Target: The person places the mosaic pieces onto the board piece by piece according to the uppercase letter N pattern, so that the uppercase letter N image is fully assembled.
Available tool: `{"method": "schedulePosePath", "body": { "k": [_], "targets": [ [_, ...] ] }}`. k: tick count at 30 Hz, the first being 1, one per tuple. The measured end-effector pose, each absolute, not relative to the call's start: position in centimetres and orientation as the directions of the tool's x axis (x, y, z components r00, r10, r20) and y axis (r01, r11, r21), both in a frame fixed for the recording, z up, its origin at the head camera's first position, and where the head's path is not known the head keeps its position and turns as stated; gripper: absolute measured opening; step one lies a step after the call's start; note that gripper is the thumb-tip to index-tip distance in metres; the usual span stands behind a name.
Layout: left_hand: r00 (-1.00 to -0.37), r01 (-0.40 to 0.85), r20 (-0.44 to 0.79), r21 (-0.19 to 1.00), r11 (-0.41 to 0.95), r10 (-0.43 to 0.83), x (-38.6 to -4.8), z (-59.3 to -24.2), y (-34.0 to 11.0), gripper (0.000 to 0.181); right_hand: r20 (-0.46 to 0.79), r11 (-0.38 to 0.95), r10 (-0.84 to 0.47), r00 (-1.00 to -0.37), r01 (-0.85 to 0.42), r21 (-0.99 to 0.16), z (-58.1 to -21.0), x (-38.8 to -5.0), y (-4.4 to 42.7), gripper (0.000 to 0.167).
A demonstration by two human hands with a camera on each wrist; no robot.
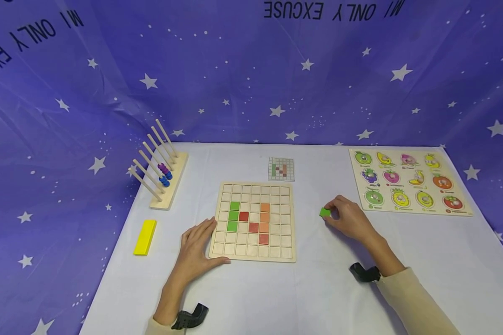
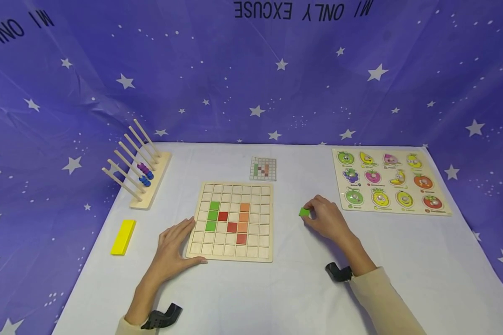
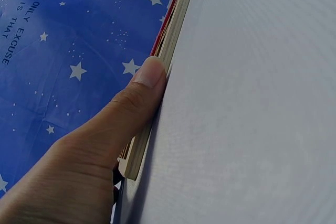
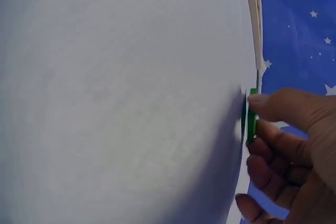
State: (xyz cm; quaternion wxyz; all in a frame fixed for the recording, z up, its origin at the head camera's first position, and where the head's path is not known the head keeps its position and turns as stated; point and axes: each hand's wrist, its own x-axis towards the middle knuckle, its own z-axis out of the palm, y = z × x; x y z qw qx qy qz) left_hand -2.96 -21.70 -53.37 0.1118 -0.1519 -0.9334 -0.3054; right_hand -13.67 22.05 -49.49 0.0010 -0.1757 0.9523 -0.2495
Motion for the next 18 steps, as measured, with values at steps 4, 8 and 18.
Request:
{"method": "schedulePosePath", "body": {
  "k": [4,8,18],
  "targets": [
    [-0.925,0.359,0.312,0.528,0.77,0.217,-3.0,-53.4,-21.7,0.112,0.101,0.809,-0.353,-0.93,-0.358,-0.467,-48.8,-13.7,21.0,0.027],
    [-0.926,0.357,0.31,0.53,0.77,0.216,-3.0,-53.4,-21.7,0.112,0.118,0.795,-0.378,-0.918,-0.387,-0.467,-47.9,-13.8,19.5,0.027],
    [-0.928,0.356,0.305,0.541,0.762,0.216,-2.9,-53.1,-21.6,0.112,0.138,0.767,-0.451,-0.882,-0.462,-0.445,-47.1,-13.7,15.5,0.025]
  ]
}}
